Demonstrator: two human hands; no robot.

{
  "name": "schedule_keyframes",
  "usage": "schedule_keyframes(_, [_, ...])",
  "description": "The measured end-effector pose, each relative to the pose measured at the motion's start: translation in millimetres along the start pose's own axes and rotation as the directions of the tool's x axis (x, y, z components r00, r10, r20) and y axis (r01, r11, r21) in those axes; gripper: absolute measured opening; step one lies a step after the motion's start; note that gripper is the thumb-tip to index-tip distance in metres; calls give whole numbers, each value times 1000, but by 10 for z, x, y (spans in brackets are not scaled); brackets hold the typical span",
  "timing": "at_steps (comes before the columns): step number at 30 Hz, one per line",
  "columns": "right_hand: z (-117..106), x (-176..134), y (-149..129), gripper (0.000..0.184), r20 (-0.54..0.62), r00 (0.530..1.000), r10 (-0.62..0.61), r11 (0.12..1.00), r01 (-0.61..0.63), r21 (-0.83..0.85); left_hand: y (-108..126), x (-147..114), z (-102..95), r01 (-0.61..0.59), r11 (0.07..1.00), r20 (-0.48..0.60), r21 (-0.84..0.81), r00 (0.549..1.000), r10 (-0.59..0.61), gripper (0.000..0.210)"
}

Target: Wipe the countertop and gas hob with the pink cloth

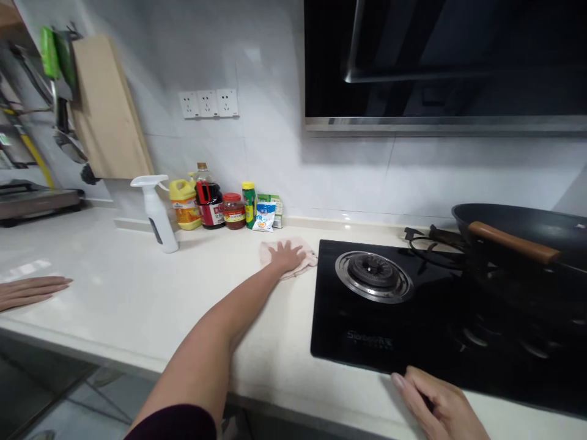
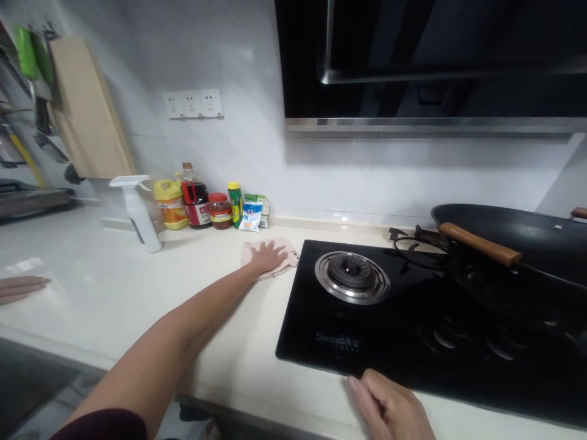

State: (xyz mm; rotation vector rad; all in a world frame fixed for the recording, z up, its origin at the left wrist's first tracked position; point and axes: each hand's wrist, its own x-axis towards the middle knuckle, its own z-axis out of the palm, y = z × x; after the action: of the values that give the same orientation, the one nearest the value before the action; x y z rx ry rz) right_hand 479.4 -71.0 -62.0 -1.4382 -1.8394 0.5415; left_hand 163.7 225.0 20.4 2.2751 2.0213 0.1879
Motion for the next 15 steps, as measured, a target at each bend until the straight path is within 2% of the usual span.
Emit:
schedule_keyframes(3, [-14, 32, -80, 56, -25, 1000, -5, 1000, 5, 9, 201, -259, 45, -108, 994, -1, -2, 994, 108, 61])
schedule_keyframes(7, [-35, 43, -221, 58, -89, 996, -11, 1000, 12, 13, 269, -785, 34, -195, 981, 7, 10, 981, 195, 58])
schedule_keyframes(15, [-84, 0, -269, 55, -117, 993, -4, 997, 12, 73, 95, -2266, -56, -341, 940, 91, 9, 936, 339, 63])
